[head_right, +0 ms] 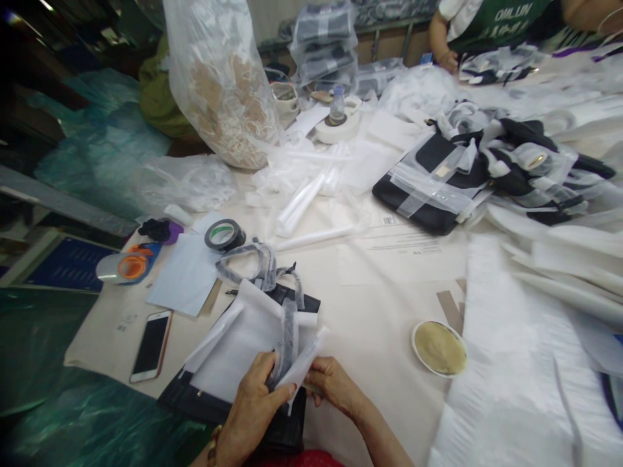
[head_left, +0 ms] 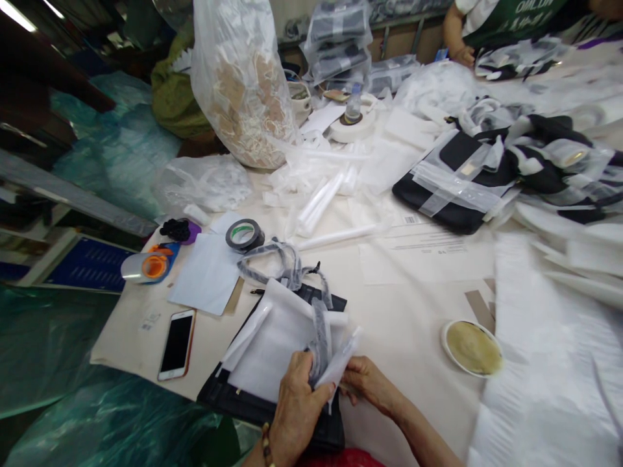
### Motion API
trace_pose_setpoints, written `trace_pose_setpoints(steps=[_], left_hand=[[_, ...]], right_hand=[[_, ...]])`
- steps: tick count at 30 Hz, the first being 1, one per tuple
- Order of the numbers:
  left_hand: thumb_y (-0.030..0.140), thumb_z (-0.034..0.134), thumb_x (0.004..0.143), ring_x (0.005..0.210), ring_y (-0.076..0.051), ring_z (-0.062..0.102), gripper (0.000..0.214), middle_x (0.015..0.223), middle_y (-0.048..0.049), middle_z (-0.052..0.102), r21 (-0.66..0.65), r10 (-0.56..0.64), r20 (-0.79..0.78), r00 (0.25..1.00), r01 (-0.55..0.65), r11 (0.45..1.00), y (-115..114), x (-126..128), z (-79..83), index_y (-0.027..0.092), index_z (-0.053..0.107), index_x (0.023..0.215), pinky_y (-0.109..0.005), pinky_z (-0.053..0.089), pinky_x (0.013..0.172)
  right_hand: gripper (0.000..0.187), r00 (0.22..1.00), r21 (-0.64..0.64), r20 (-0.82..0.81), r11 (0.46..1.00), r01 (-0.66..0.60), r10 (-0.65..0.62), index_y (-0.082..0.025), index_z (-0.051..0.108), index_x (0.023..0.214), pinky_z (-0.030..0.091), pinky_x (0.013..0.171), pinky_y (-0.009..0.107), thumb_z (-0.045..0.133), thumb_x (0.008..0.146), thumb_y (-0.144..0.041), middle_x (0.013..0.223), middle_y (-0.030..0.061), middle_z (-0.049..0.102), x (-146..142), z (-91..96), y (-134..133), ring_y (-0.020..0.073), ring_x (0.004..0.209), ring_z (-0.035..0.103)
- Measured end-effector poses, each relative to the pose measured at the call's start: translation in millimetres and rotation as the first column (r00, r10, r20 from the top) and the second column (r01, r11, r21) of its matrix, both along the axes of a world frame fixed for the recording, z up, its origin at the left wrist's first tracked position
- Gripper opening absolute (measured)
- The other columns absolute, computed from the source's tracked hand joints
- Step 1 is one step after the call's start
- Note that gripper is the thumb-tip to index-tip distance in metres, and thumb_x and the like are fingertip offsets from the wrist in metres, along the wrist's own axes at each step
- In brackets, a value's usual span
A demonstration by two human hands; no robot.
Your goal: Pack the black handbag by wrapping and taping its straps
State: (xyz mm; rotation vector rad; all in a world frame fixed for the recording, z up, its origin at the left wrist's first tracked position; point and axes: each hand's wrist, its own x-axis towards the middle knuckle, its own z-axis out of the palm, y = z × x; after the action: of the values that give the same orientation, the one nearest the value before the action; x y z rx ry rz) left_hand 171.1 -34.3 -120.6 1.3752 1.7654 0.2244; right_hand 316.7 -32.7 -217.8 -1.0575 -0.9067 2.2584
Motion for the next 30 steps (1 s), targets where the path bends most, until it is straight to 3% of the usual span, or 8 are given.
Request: trace_pose_setpoints(steps=[4,8,18,24,30], left_hand=[[0.02,0.051,0.064,0.092,-0.02,0.051,0.037,0.096,-0.0052,0.055,-0.055,0.076,0.04,0.996,-0.074,0.996,1.1,1.0,1.9,0.018,0.042,0.1,-0.031,0.038,0.082],[0.017,0.051,0.064,0.092,-0.019,0.055,0.04,0.098,-0.0058,0.057,-0.083,0.131,0.093,0.987,-0.124,0.989,1.0,1.7,2.0,0.018,0.037,0.102,-0.03,0.039,0.083],[0.019,0.059,0.061,0.095,-0.024,0.056,0.057,0.102,-0.0115,0.057,-0.085,0.222,-0.007,0.975,-0.222,0.971,1.2,5.0,1.1,0.015,0.032,0.11,-0.034,0.042,0.082],[0.016,0.059,0.06,0.09,-0.024,0.059,0.06,0.09,-0.0073,0.062,-0.056,0.239,0.047,0.97,-0.237,0.97,2.4,5.1,2.6,0.016,0.031,0.112,-0.034,0.043,0.079],[0.019,0.061,0.058,0.075,-0.022,0.061,0.062,0.08,-0.0041,0.061,-0.075,0.242,0.014,0.97,-0.241,0.968,2.1,5.1,4.9,0.016,0.032,0.113,-0.033,0.045,0.07]], right_hand=[[0.028,1.0,-0.004,0.015,1.0,0.006,-0.005,-0.013,0.062,0.064,0.034,0.039,0.019,0.058,0.067,-0.041,0.049,-0.0043,0.047,-3.4,2.6,5.1,0.0059,0.041,0.04],[0.023,1.0,0.004,0.02,1.0,0.016,-0.016,-0.013,0.063,0.062,0.034,0.039,0.018,0.058,0.067,-0.035,0.049,-0.0036,0.049,-5.9,0.4,8.2,0.0057,0.041,0.041],[0.019,0.996,-0.011,-0.042,0.997,0.075,-0.075,-0.013,0.062,0.057,0.033,0.037,0.017,0.058,0.065,-0.031,0.048,-0.0032,0.054,-12.9,3.3,7.6,0.005,0.038,0.041],[0.015,0.997,-0.032,-0.067,0.999,0.024,-0.026,-0.013,0.063,0.059,0.035,0.036,0.018,0.062,0.062,-0.028,0.049,-0.002,0.057,-10.7,1.2,14.3,0.0069,0.039,0.045],[0.021,0.996,-0.056,-0.066,0.997,0.05,-0.053,-0.013,0.059,0.056,0.034,0.036,0.019,0.065,0.062,-0.033,0.046,-0.0023,0.055,-13.3,1.7,14.6,0.0068,0.037,0.044]])
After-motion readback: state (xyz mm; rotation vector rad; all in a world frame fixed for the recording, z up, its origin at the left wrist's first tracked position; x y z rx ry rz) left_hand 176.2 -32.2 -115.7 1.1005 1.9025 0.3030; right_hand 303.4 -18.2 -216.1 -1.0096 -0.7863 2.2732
